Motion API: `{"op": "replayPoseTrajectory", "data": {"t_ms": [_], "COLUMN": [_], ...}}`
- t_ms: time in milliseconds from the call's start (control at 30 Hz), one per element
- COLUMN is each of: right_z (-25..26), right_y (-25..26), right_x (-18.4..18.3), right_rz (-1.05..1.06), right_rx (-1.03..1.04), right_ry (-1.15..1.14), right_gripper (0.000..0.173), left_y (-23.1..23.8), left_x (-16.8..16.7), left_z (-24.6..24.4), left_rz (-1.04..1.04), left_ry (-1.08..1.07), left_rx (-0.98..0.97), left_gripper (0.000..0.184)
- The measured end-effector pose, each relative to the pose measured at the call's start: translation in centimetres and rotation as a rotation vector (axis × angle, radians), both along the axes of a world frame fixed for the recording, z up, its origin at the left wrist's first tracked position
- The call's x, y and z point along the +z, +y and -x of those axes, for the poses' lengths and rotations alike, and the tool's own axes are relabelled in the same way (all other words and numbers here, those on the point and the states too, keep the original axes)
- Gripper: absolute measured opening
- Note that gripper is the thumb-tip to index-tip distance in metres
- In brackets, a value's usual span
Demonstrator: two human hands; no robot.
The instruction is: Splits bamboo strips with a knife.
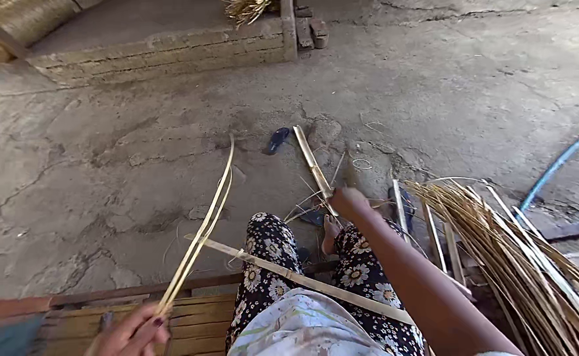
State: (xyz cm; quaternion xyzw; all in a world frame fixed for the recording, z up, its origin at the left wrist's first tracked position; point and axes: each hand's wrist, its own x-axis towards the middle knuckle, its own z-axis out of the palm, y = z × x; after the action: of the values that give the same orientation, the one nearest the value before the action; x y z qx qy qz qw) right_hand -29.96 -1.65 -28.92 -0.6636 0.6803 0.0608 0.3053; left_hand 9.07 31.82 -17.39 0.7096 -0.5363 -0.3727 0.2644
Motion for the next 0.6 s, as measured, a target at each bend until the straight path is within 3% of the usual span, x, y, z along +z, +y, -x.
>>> {"op": "replayPoseTrajectory", "data": {"t_ms": [133, 233, 300, 400, 500, 600], "right_z": [-7.8, -10.1, -9.9, -8.6, -7.8, -8.6], "right_y": [6.5, 8.5, 8.2, 7.3, 7.8, 9.2], "right_x": [0.3, -1.2, -2.0, -0.7, 2.3, 3.7], "right_rz": [-0.077, -0.107, -0.118, 0.030, 0.276, 0.456], "right_rx": [0.348, 0.522, 0.592, 0.543, 0.375, 0.388], "right_ry": [-0.055, -0.156, -0.283, -0.295, -0.422, -0.689], "right_gripper": [0.071, 0.078, 0.068, 0.032, 0.028, 0.034], "left_y": [-2.7, -3.5, -3.5, -3.4, -3.7, -4.0], "left_x": [-5.3, -7.8, -8.8, -9.7, -10.0, -10.9], "left_z": [3.4, 4.9, 5.4, 5.8, 6.3, 6.7], "left_rz": [0.098, 0.152, 0.174, 0.209, 0.256, 0.331], "left_ry": [0.010, 0.086, 0.095, 0.017, -0.153, -0.319], "left_rx": [0.169, 0.230, 0.222, 0.199, 0.152, 0.089], "left_gripper": [0.030, 0.026, 0.026, 0.026, 0.029, 0.033]}}
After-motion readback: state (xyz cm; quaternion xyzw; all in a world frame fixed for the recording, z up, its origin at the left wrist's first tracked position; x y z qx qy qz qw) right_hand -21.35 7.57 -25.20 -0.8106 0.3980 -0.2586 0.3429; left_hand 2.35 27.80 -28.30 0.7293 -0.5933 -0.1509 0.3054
